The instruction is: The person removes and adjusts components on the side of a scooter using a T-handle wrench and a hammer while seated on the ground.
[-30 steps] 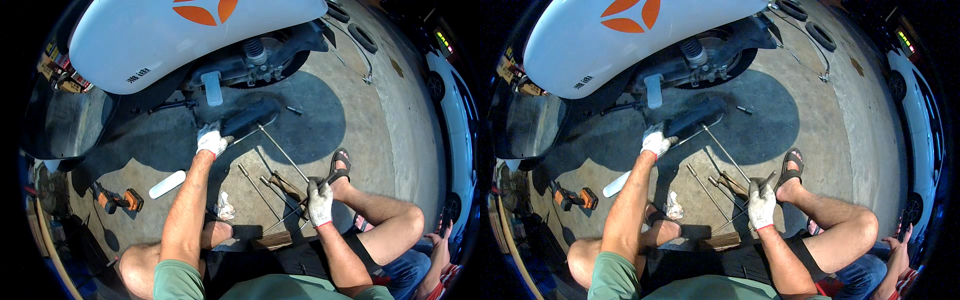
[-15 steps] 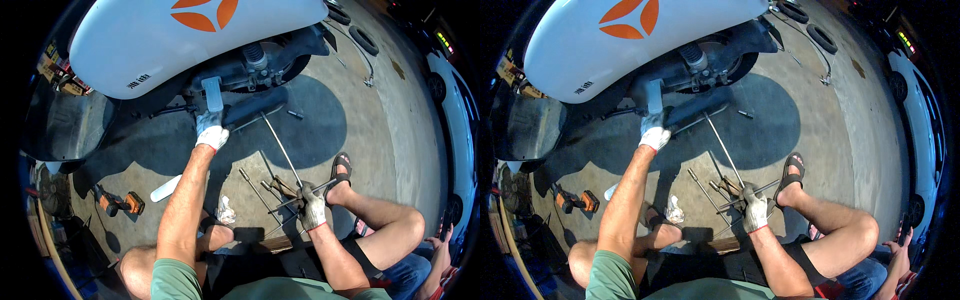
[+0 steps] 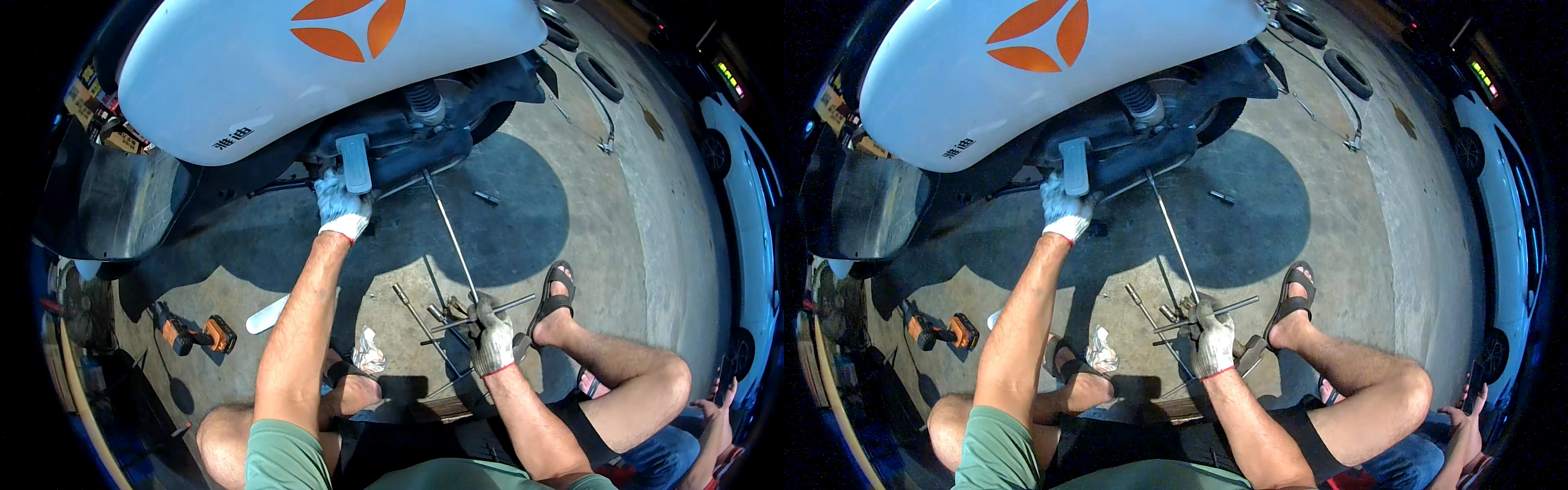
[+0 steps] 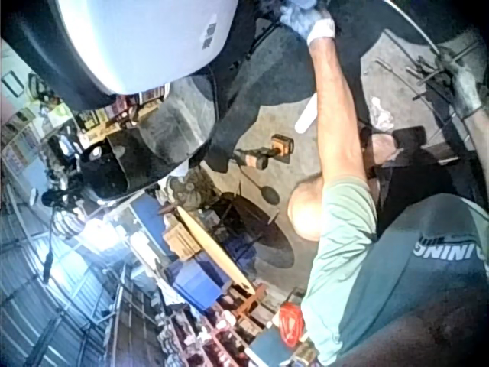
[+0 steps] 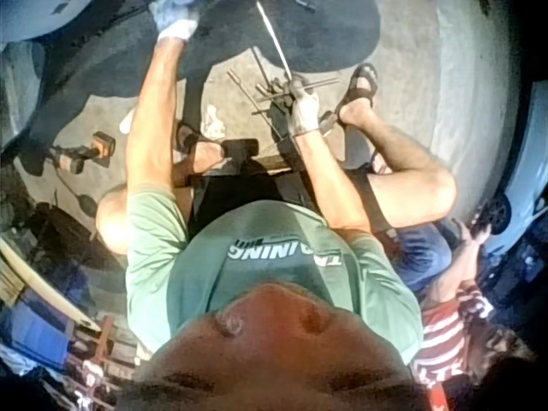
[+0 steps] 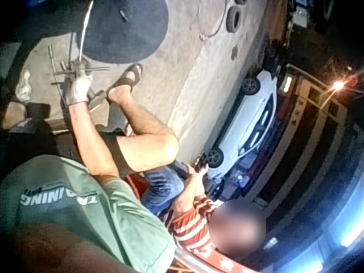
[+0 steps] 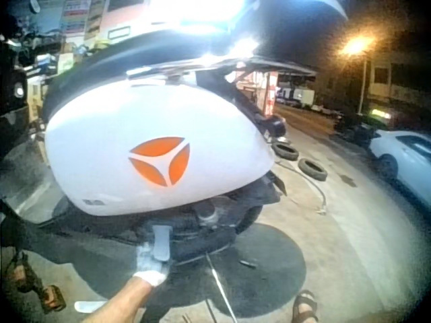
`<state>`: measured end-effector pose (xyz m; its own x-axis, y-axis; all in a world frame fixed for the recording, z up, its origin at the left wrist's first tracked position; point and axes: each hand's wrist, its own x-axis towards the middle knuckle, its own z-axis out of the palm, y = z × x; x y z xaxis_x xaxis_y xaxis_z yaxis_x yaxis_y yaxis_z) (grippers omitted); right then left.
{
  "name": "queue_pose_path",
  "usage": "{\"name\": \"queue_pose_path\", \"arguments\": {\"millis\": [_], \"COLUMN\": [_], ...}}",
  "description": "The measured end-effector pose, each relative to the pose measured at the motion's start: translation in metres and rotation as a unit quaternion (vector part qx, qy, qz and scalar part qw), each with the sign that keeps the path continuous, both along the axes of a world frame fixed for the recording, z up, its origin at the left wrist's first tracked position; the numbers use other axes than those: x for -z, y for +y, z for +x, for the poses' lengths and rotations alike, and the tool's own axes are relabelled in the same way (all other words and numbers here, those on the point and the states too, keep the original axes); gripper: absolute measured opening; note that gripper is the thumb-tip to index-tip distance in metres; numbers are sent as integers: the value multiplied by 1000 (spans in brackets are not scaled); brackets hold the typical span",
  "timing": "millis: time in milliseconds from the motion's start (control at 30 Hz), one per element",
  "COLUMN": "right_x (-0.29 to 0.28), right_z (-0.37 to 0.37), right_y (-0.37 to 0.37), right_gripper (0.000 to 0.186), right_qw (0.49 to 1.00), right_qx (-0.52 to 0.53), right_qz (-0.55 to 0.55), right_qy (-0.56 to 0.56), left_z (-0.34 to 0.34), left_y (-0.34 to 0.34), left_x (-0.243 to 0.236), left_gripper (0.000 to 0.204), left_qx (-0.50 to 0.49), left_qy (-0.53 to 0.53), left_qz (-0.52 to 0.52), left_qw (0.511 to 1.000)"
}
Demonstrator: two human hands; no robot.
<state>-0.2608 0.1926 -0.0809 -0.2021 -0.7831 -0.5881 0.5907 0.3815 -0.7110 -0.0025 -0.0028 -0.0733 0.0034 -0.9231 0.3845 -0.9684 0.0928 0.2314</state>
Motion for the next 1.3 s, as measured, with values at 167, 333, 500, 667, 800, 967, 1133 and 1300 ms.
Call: {"name": "queue_pose_path", "arguments": {"millis": [167, 333, 500, 667, 800, 967, 1133, 1300], "right_x": [-6, 3, 30, 41, 112, 98, 72, 41], "right_z": [2, -6, -12, 1, -32, -19, -11, 0], "right_y": [-4, -2, -4, -9, -10, -9, -10, -11], "right_gripper": [12, 13, 21, 20, 15, 15, 19, 21], "right_qw": [999, 997, 980, 975, 916, 951, 977, 979], "right_qx": [15, -17, -50, -70, -121, -103, -61, -72], "right_qz": [23, 42, 41, 78, -27, 4, 43, 51], "right_qy": [-39, -63, -189, -196, -382, -293, -200, -184], "left_z": [-3, -5, 5, 1, -12, -9, -10, -4], "left_y": [-2, 2, 8, 19, 14, 16, 16, 20], "left_x": [-5, 3, 41, 60, 20, 25, 42, 39], "left_gripper": [51, 55, 69, 66, 56, 57, 48, 48], "left_qx": [-13, -24, -42, -24, -1, -9, 15, 15], "left_qy": [8, -15, -39, -128, -49, -21, -19, -15], "left_qz": [20, 23, 26, -80, 16, 20, -72, -103], "left_qw": [1000, 999, 998, 988, 999, 1000, 997, 994]}}
